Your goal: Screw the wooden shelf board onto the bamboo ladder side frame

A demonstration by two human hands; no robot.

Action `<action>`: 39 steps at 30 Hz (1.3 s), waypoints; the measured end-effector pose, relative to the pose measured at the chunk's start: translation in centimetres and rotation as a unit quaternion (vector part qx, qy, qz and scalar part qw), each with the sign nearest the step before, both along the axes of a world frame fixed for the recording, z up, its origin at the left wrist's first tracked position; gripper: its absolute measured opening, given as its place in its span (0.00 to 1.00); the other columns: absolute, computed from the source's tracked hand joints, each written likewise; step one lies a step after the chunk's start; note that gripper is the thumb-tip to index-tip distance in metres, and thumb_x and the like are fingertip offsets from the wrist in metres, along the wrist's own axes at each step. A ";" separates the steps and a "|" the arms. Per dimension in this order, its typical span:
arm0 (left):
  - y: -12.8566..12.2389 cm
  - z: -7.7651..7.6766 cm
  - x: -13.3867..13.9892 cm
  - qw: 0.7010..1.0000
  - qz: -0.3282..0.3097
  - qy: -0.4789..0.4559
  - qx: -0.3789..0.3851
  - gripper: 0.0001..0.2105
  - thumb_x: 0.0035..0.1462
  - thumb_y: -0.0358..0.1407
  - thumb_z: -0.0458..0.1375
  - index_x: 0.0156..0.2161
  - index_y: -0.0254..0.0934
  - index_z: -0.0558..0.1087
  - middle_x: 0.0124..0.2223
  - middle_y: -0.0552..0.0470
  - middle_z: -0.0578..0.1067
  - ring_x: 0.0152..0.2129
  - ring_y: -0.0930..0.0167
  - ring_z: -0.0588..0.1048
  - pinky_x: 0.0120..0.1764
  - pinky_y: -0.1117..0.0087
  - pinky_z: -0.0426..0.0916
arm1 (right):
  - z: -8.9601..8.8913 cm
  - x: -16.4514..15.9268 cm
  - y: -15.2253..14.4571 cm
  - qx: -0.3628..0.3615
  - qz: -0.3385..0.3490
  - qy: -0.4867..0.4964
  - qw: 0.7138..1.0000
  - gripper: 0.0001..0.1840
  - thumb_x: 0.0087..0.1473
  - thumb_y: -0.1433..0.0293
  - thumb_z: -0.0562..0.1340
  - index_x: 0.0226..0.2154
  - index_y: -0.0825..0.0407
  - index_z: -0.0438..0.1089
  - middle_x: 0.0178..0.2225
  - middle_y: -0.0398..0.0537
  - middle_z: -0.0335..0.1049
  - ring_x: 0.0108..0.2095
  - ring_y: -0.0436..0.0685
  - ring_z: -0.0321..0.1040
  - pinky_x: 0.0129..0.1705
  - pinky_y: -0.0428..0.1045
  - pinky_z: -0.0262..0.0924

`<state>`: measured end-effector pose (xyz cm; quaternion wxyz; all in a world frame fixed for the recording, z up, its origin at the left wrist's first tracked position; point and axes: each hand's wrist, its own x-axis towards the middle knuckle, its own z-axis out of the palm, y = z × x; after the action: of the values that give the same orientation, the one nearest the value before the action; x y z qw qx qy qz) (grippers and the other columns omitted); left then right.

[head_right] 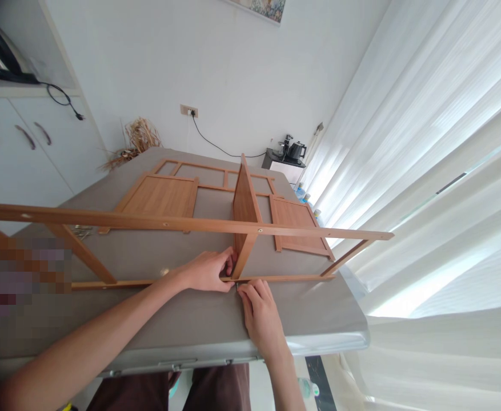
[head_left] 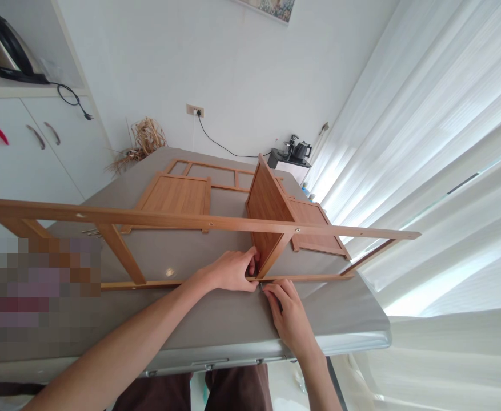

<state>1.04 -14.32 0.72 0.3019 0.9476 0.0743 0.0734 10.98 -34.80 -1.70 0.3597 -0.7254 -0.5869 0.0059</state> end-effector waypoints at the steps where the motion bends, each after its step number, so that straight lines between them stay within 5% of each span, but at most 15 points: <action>1: 0.0 0.0 0.0 1.000 0.001 -0.001 0.000 0.18 0.47 0.43 0.63 0.39 0.42 0.60 0.36 0.59 0.78 0.31 0.66 0.77 0.32 0.67 0.63 | 0.0 0.0 0.0 -0.001 -0.002 0.000 1.000 0.11 0.70 0.71 0.51 0.41 0.47 0.69 0.39 0.49 0.67 0.42 0.58 0.65 0.46 0.54 0.64; 12: -0.1 0.4 -0.1 1.000 -0.001 0.015 0.004 0.19 0.48 0.43 0.63 0.41 0.42 0.60 0.38 0.57 0.79 0.33 0.65 0.78 0.34 0.67 0.65 | 0.1 0.2 0.2 0.008 -0.042 -0.029 0.999 0.06 0.68 0.69 0.56 0.43 0.45 0.69 0.39 0.48 0.70 0.42 0.60 0.66 0.46 0.57 0.64; 22: 0.0 0.2 0.0 1.000 -0.003 0.001 -0.002 0.18 0.48 0.43 0.62 0.40 0.43 0.60 0.36 0.60 0.78 0.31 0.66 0.77 0.33 0.67 0.63 | -0.9 0.5 -0.2 0.025 -0.095 -0.046 0.994 0.07 0.66 0.66 0.59 0.38 0.46 0.72 0.43 0.52 0.63 0.46 0.62 0.62 0.46 0.59 0.64; 39: 0.1 -0.1 0.0 1.000 -0.005 -0.002 -0.006 0.19 0.47 0.43 0.63 0.40 0.43 0.60 0.36 0.60 0.78 0.31 0.67 0.77 0.32 0.68 0.62 | -0.3 0.6 -0.8 -0.009 -0.016 0.071 0.997 0.08 0.68 0.68 0.53 0.42 0.46 0.67 0.42 0.49 0.68 0.45 0.59 0.66 0.48 0.54 0.62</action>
<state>1.07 -14.22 0.62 0.3077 0.9461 0.0695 0.0729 11.60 -35.57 -1.97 0.3939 -0.7356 -0.5482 0.0569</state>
